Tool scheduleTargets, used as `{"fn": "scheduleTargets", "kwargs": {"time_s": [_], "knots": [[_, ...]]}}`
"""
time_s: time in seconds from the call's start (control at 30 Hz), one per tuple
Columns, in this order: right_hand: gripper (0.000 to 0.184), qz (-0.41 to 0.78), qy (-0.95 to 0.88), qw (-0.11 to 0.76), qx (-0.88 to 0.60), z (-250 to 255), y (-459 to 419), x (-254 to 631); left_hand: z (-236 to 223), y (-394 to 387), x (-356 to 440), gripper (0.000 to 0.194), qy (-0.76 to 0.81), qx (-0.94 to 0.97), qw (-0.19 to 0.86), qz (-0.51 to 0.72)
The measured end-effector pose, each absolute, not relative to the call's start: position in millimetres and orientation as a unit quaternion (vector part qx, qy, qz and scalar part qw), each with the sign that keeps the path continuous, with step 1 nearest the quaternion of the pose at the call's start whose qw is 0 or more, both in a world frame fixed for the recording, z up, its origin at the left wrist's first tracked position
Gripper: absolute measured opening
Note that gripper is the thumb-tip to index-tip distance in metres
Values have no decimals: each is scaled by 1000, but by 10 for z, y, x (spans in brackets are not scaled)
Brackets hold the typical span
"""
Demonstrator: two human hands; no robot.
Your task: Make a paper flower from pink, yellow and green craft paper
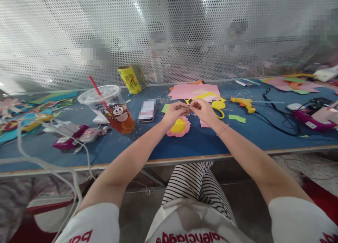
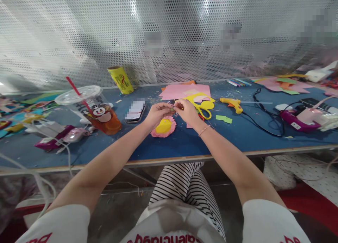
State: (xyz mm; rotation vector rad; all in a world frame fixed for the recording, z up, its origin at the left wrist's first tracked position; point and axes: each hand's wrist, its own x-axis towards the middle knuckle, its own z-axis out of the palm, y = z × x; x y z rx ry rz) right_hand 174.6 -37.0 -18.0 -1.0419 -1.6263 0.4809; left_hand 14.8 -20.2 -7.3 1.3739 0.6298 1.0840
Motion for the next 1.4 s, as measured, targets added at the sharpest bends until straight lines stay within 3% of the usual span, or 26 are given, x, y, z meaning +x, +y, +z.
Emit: {"fn": "scheduleTargets", "kwargs": {"time_s": [0.3,0.6,0.83,1.0,1.23,1.4], "knots": [[28,446,-563,572,-396,-247,-246,1852,-160,-85,142,23,240,703,494,452],[28,518,-519,576,-361,-231,-302,1801,-120,-129,126,15,288,769,323,471],[32,520,-516,565,-380,-233,-301,1800,-39,-220,130,14,303,766,302,479],[30,462,-561,562,-395,-243,-285,1798,-54,-214,144,12,309,728,365,491],[13,116,-718,555,-404,-133,-415,1781,-64,-204,171,13,296,650,498,492],[14,15,-764,518,-384,-150,-421,1793,-67,-246,204,17,312,599,548,494]]}}
